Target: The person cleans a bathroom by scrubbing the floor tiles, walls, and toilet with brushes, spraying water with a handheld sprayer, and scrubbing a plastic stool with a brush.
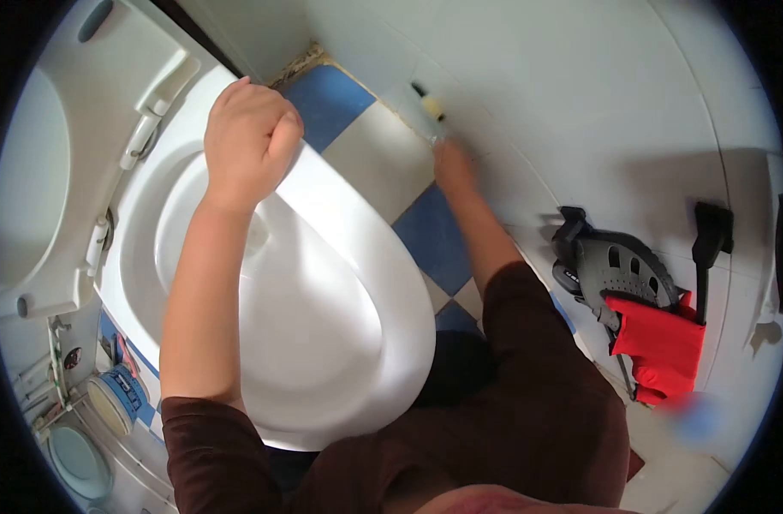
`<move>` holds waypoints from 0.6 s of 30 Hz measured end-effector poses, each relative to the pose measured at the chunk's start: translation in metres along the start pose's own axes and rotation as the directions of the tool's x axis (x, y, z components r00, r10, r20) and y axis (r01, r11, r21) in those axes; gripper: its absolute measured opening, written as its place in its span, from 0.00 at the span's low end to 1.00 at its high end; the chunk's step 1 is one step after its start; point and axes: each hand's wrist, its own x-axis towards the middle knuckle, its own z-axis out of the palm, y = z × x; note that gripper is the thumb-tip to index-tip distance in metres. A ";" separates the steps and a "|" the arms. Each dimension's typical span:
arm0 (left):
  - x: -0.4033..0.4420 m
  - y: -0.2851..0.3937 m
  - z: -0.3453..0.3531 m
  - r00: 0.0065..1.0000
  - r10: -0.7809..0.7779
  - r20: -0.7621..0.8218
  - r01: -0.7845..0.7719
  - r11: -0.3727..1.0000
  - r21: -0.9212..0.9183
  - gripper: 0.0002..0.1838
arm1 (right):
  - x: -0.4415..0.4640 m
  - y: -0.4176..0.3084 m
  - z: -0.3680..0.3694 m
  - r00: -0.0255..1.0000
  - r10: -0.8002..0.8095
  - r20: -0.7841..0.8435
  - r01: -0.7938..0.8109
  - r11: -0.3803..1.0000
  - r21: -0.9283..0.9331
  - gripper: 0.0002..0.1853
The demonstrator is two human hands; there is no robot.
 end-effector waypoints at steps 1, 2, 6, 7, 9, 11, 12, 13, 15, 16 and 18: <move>0.001 0.000 -0.001 1.000 0.009 -0.008 -0.009 1.000 -0.008 0.12 | 0.000 0.019 0.025 0.999 0.029 0.018 -0.029 0.999 -0.034 0.22; 0.002 0.001 -0.003 1.000 -0.014 0.016 0.014 1.000 0.000 0.12 | 0.002 0.046 0.055 0.998 0.055 0.033 -0.053 0.996 -0.070 0.21; 0.003 0.004 -0.004 1.000 -0.023 0.001 0.023 1.000 0.009 0.12 | 0.013 -0.017 -0.015 0.987 -0.060 -0.150 0.052 0.997 -0.053 0.21; 0.003 0.004 -0.004 0.999 -0.034 0.016 0.034 0.999 0.008 0.12 | 0.012 -0.055 -0.065 0.987 -0.044 -0.158 0.049 0.998 0.026 0.21; 0.002 0.004 -0.005 0.998 -0.056 0.040 0.056 0.998 0.011 0.11 | 0.012 -0.081 -0.101 0.985 -0.029 -0.171 0.056 0.987 0.153 0.21; 0.001 0.004 -0.004 0.998 -0.059 0.016 0.059 0.998 0.000 0.11 | 0.008 -0.080 -0.114 0.981 -0.027 -0.194 0.075 0.967 0.244 0.21; 0.001 0.004 -0.003 0.998 -0.058 0.002 0.058 0.998 -0.009 0.11 | 0.003 -0.052 -0.087 0.965 -0.094 -0.246 0.135 0.978 0.157 0.21; -0.001 0.004 -0.004 0.999 -0.052 -0.009 0.052 0.999 -0.004 0.10 | -0.004 -0.014 -0.046 0.943 -0.168 -0.287 0.194 0.979 0.065 0.21; 0.001 0.002 -0.002 0.999 -0.026 -0.039 0.026 1.000 0.010 0.10 | -0.018 0.023 -0.024 0.987 -0.083 -0.137 0.078 0.996 -0.039 0.21; 0.002 0.001 -0.004 1.000 -0.019 -0.024 0.020 1.000 0.022 0.09 | -0.013 0.006 -0.043 0.984 -0.075 -0.164 0.077 0.997 0.009 0.21; 0.003 0.005 -0.006 0.998 -0.048 -0.046 0.048 0.999 -0.002 0.09 | -0.009 -0.057 -0.111 0.977 -0.065 -0.204 0.087 0.991 0.103 0.21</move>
